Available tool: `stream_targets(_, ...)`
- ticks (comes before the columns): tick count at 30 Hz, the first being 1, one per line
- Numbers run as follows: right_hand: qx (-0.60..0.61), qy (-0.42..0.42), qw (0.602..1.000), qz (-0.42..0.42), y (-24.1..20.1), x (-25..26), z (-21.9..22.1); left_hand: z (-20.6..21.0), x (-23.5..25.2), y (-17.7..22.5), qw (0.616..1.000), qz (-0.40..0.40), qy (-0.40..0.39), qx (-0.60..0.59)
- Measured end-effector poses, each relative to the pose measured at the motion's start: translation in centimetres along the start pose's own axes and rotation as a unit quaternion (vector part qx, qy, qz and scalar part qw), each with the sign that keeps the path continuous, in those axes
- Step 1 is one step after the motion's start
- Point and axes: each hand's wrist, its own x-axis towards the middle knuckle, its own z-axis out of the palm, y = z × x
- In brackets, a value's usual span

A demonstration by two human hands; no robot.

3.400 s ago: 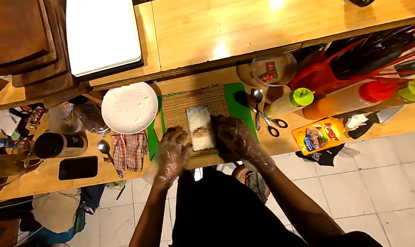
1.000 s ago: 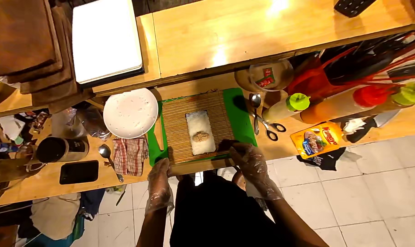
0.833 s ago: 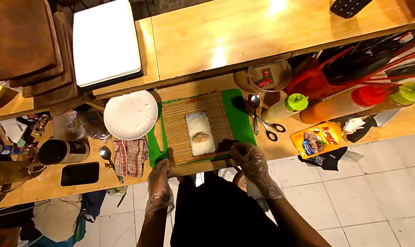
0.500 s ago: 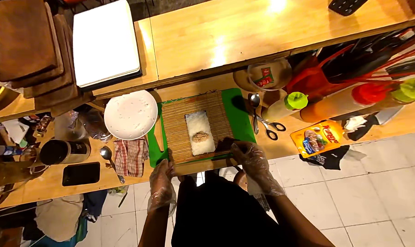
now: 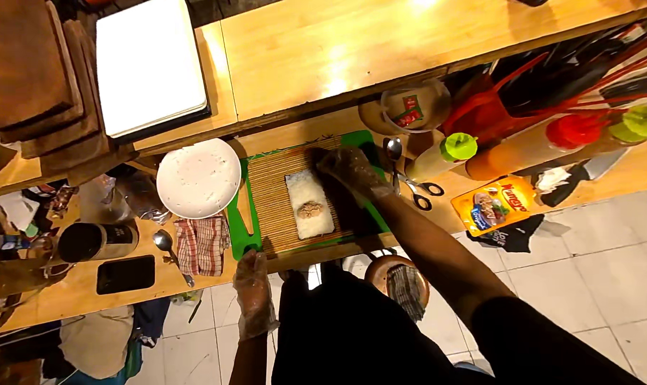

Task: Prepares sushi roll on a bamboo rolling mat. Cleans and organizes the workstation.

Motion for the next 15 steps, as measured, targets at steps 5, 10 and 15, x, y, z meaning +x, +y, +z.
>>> stream_targets(5, -0.049, -0.036, 0.998, -0.010, -0.2, 1.8, 1.1, -0.2, -0.3, 0.0, 1.000, 0.001, 0.005, -0.010)
stream_targets(10, -0.077, -0.025, 0.997, -0.005, 0.3, 2.0, 1.7, -0.1, -0.2, 0.0, 1.000, 0.004, 0.008, -0.029)
stream_targets(15, -0.083, -0.024, 0.996, 0.015, 0.4, 2.5, 2.0, 0.1, 0.0, 0.1, 1.000, 0.005, 0.003, -0.009)
